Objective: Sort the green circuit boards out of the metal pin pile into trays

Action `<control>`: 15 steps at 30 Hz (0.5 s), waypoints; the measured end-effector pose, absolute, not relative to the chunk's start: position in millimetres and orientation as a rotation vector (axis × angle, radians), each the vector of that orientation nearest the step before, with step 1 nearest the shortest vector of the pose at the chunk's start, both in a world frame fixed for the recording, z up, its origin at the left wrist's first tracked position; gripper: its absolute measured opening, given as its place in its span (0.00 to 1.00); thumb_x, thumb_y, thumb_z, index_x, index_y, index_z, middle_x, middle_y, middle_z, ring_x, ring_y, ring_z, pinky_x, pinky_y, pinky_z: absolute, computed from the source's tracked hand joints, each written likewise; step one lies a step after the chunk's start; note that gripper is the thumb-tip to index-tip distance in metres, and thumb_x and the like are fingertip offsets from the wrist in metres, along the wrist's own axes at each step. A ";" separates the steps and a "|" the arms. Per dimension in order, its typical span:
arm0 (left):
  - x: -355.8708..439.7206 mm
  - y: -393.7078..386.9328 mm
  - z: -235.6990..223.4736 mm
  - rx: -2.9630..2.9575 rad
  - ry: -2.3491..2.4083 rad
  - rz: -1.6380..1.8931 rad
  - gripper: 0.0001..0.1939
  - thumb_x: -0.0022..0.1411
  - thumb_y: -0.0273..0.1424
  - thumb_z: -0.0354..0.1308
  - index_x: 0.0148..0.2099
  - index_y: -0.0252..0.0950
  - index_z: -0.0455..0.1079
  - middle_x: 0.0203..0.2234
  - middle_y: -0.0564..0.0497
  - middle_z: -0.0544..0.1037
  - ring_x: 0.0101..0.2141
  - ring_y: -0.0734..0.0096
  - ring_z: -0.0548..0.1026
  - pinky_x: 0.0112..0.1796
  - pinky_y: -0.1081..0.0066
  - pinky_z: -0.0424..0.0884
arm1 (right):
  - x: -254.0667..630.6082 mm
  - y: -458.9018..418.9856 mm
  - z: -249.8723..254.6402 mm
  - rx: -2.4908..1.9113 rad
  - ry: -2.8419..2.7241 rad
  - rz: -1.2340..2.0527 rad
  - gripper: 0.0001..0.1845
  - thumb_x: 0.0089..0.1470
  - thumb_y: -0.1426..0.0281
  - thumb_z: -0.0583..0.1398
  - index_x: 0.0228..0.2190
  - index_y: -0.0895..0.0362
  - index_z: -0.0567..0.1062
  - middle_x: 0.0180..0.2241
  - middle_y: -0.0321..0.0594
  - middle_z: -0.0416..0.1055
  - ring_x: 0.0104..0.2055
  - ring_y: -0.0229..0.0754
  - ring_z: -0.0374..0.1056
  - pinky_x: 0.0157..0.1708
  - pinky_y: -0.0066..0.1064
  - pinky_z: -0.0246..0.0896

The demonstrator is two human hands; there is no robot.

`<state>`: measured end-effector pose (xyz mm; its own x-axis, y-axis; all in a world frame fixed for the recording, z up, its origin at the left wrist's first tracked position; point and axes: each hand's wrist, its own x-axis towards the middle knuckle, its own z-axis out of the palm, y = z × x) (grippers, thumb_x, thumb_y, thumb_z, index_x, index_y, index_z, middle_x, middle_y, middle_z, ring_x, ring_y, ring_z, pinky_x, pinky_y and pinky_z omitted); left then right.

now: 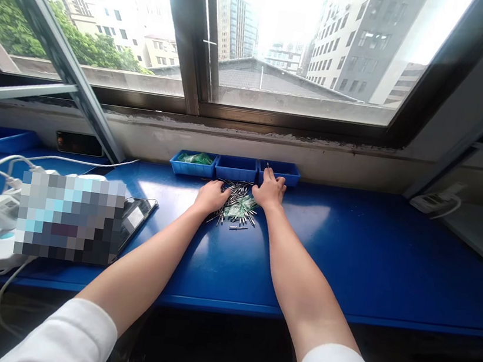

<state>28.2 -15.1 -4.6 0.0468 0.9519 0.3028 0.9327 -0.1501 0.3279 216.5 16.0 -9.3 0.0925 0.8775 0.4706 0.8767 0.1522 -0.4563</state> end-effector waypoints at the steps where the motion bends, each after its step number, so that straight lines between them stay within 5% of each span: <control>1: 28.2 -15.3 -4.4 2.242 2.014 0.709 0.20 0.62 0.39 0.47 0.47 0.33 0.71 0.45 0.40 0.75 0.49 0.55 0.70 0.49 0.64 0.64 | 216.9 16.6 -9.8 -1.700 -1.749 0.003 0.36 0.48 0.65 0.60 0.59 0.56 0.60 0.62 0.44 0.52 0.50 0.60 0.52 0.49 0.55 0.52; 10: 28.9 -15.3 -3.8 2.227 1.988 0.701 0.21 0.62 0.41 0.47 0.48 0.32 0.70 0.47 0.39 0.74 0.51 0.54 0.68 0.50 0.62 0.63 | 214.2 16.2 -13.3 -1.697 -1.822 0.011 0.38 0.46 0.65 0.61 0.59 0.57 0.60 0.64 0.48 0.42 0.54 0.63 0.49 0.51 0.55 0.51; 15: 29.5 -17.4 -2.1 2.225 2.005 0.694 0.21 0.62 0.40 0.47 0.48 0.33 0.70 0.47 0.39 0.74 0.50 0.54 0.69 0.50 0.63 0.63 | 206.2 9.7 -7.1 -1.531 -1.804 -0.036 0.25 0.48 0.68 0.61 0.50 0.59 0.70 0.55 0.50 0.58 0.54 0.57 0.52 0.54 0.47 0.53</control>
<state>29.5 -17.4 -2.1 0.0486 0.9579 0.2829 0.9277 -0.1483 0.3426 206.2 9.7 -7.1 0.0033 0.8349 0.5504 0.8562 0.2820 -0.4328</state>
